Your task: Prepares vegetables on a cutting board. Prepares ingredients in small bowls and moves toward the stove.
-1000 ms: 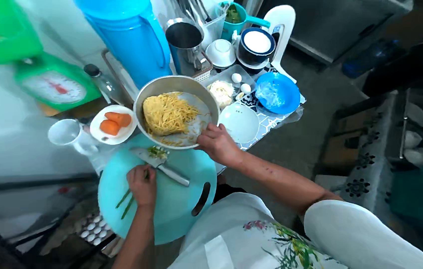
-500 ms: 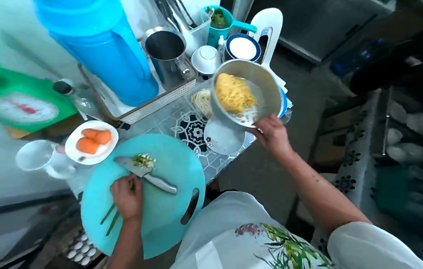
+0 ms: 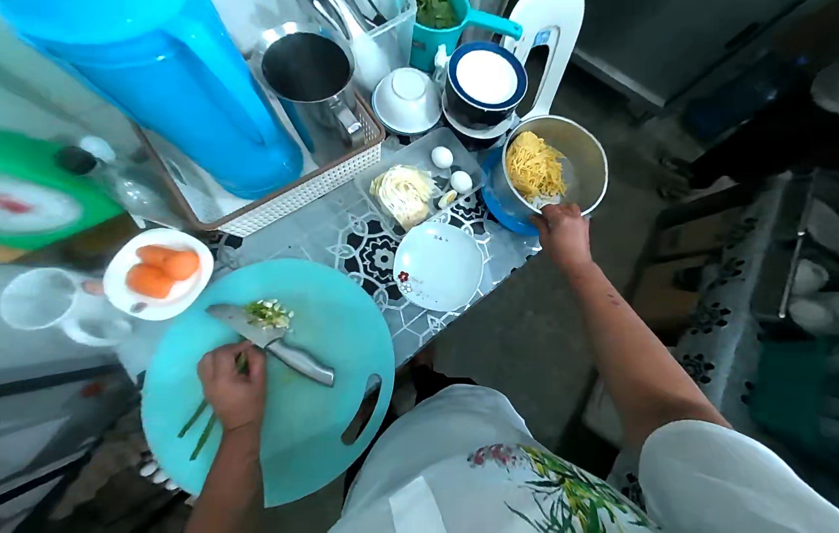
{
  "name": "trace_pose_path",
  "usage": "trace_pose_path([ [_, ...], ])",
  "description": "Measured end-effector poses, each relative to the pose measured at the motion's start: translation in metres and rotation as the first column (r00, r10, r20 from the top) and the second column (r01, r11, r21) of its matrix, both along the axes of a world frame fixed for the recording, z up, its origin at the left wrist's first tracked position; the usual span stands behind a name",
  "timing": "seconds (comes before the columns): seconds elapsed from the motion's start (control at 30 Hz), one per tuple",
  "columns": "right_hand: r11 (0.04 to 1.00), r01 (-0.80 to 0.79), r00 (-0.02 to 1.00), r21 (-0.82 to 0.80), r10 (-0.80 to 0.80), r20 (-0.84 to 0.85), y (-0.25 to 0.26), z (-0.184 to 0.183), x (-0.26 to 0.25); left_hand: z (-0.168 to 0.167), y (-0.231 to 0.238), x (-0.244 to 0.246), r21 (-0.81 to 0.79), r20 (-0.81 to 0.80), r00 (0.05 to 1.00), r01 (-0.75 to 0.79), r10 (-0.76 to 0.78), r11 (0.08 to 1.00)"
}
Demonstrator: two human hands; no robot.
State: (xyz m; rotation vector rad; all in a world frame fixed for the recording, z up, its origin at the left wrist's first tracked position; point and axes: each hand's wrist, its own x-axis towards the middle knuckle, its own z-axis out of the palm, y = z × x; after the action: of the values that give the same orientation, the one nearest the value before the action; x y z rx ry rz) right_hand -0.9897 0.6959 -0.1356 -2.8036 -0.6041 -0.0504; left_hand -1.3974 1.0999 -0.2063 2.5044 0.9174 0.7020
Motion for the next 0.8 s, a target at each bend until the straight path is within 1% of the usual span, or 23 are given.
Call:
trace_pose_path([
  [0.07,0.997,0.057,0.997,-0.046,-0.059,-0.047,0.005,0.031,-0.013,0.001,0.0,0.001,0.004,0.014,1.0,0.005,-0.005,1.0],
  [0.13,0.998,0.059,0.998,0.016,-0.059,-0.008,0.019,0.066,-0.039,0.006,-0.002,-0.001,-0.02,0.019,1.0,0.003,-0.003,1.0],
  [0.2,0.99,-0.075,0.997,0.121,0.071,0.033,0.048,0.092,-0.082,0.009,-0.003,-0.004,-0.077,0.005,1.0,-0.007,0.008,0.997],
  [0.23,0.966,-0.186,0.982,0.181,0.188,0.008,0.068,0.1,-0.11,0.01,-0.002,-0.005,-0.083,-0.007,1.0,-0.01,0.01,0.997],
  [0.27,0.919,-0.307,0.944,0.247,0.327,-0.044,0.09,0.102,-0.141,0.01,-0.002,-0.007,-0.073,-0.027,1.0,-0.008,0.006,0.997],
  [0.33,0.789,-0.507,0.792,0.348,0.585,-0.174,0.137,0.085,-0.204,0.01,0.0,-0.011,-0.042,-0.048,0.999,-0.012,0.01,0.999],
  [0.37,0.74,-0.569,0.705,0.359,0.663,-0.25,0.162,0.068,-0.231,0.01,0.001,-0.012,-0.044,-0.04,0.999,-0.013,0.012,0.999],
  [0.4,0.716,-0.611,0.631,0.339,0.698,-0.338,0.187,0.05,-0.253,0.011,0.002,-0.012,-0.058,-0.026,1.0,-0.014,0.013,0.998],
  [0.43,0.708,-0.641,0.581,0.297,0.7,-0.416,0.21,0.033,-0.269,0.01,0.004,-0.012,-0.068,-0.02,1.0,-0.013,0.012,0.998],
  [0.47,0.708,-0.663,0.557,0.244,0.684,-0.47,0.232,0.017,-0.282,0.009,0.006,-0.012,-0.078,-0.019,1.0,-0.01,0.009,0.997],
  [0.53,0.705,-0.694,0.569,0.146,0.662,-0.488,0.265,-0.011,-0.298,0.008,0.008,-0.013,-0.097,-0.01,1.0,-0.003,0.002,0.995],
  [0.57,0.708,-0.698,0.587,0.107,0.652,-0.48,0.275,-0.017,-0.302,0.008,0.01,-0.014,-0.112,-0.006,1.0,0.005,-0.006,0.994],
  [0.6,0.72,-0.69,0.605,0.078,0.632,-0.485,0.282,-0.017,-0.304,0.009,0.01,-0.016,-0.131,-0.005,1.0,0.012,-0.013,0.991],
  [0.67,0.771,-0.634,0.63,0.056,0.558,-0.54,0.288,-0.005,-0.302,0.013,0.012,-0.019,-0.188,-0.013,0.999,0.028,-0.031,0.982],
  [0.73,0.834,-0.543,0.622,0.1,0.479,-0.62,0.286,0.007,-0.295,0.018,0.013,-0.024,-0.258,-0.025,0.998,0.048,-0.056,0.965],
  [0.8,0.873,-0.454,0.605,0.175,0.447,-0.659,0.28,0.01,-0.288,0.021,0.013,-0.027,-0.281,-0.025,0.997,0.068,-0.079,0.957],
])
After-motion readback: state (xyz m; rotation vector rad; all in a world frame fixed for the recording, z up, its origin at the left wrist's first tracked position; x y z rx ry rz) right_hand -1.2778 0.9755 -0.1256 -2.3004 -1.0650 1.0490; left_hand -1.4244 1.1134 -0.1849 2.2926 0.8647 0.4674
